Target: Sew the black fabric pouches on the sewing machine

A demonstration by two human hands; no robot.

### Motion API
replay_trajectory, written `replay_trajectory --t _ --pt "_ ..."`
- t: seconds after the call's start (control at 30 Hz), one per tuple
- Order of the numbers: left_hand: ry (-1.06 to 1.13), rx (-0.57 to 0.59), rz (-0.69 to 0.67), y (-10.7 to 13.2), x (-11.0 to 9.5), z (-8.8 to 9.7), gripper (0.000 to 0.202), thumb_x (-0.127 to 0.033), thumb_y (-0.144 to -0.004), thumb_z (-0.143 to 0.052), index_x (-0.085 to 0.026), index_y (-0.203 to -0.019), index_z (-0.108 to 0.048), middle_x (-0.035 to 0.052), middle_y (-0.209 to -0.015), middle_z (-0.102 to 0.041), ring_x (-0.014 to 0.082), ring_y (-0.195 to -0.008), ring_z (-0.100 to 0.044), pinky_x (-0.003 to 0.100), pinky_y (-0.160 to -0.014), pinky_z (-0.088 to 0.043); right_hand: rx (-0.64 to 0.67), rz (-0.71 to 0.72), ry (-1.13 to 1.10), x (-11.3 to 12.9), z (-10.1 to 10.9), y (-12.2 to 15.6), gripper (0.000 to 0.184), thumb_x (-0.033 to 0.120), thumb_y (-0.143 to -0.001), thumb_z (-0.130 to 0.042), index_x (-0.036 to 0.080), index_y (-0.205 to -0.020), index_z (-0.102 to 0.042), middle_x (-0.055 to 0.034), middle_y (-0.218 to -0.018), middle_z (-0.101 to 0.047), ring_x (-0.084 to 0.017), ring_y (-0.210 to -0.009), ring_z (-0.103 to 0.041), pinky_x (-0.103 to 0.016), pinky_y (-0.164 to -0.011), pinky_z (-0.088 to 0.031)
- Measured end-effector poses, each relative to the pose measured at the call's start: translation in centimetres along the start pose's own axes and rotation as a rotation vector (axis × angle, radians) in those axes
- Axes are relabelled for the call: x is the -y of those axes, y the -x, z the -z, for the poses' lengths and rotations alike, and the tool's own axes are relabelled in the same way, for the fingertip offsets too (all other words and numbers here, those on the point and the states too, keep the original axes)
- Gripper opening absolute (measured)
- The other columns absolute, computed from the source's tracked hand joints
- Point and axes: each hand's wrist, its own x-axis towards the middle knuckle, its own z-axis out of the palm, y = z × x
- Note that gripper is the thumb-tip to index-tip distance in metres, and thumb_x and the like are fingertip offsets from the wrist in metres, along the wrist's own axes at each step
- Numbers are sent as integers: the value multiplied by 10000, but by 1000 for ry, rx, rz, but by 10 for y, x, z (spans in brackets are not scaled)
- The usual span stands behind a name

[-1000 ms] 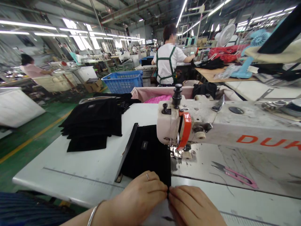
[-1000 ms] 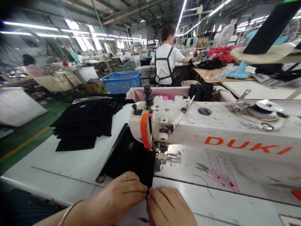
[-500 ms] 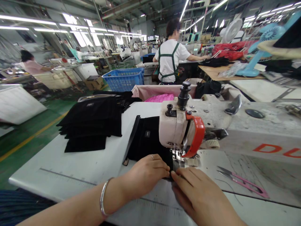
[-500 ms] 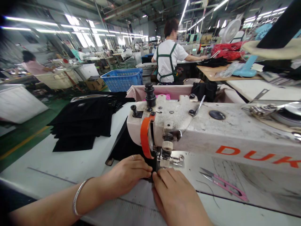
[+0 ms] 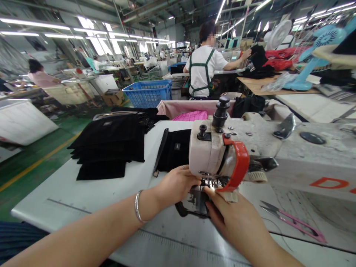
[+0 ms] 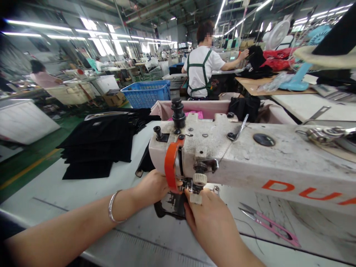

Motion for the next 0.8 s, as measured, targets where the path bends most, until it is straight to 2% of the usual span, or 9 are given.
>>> replay_trajectory --t 0.13,0.3,0.47,0.6,0.8 --pt "22 -62 7 -2 7 -4 246 -104 -958 -459 -178 -947 -694 32 -1020 -722 170 -1028 -641 308 -980 -482 -13 0 -5 0 -1 0 300 223 -926 -498 165 -1193 -623 -153 -1071 -658 -318 -948 -623 -461 -741 -553" --pt "14 -77 38 0 8 -7 263 -142 -975 -453 -178 -917 -707 32 -968 -726 169 -976 -655 319 -960 -502 5 -4 -55 -1 2 -1 269 206 -936 -476 175 -1154 -629 -126 -1024 -664 -297 -906 -616 -453 -731 -547" --pt "-12 -69 67 0 8 -7 278 -149 -980 -448 -194 -953 -721 31 -976 -731 176 -993 -655 326 -948 -517 -65 9 -149 -5 9 -1 210 157 -924 -471 182 -1031 -650 -104 -977 -646 -258 -885 -607 -418 -748 -536" --pt "-47 -56 94 0 6 -6 247 -145 -971 -465 -199 -988 -705 28 -990 -721 177 -994 -647 320 -940 -514 -107 -7 -176 -11 11 -1 209 118 -902 -487 166 -1043 -634 -117 -1001 -624 -270 -974 -590 -433 -812 -521" --pt "-128 36 150 13 -2 2 288 -88 -926 -472 -172 -1166 -609 72 -1171 -639 228 -1093 -567 399 -966 -474 -92 -64 -165 -17 7 0 216 110 -885 -508 186 -1052 -623 -109 -1070 -610 -275 -1032 -566 -432 -854 -504"
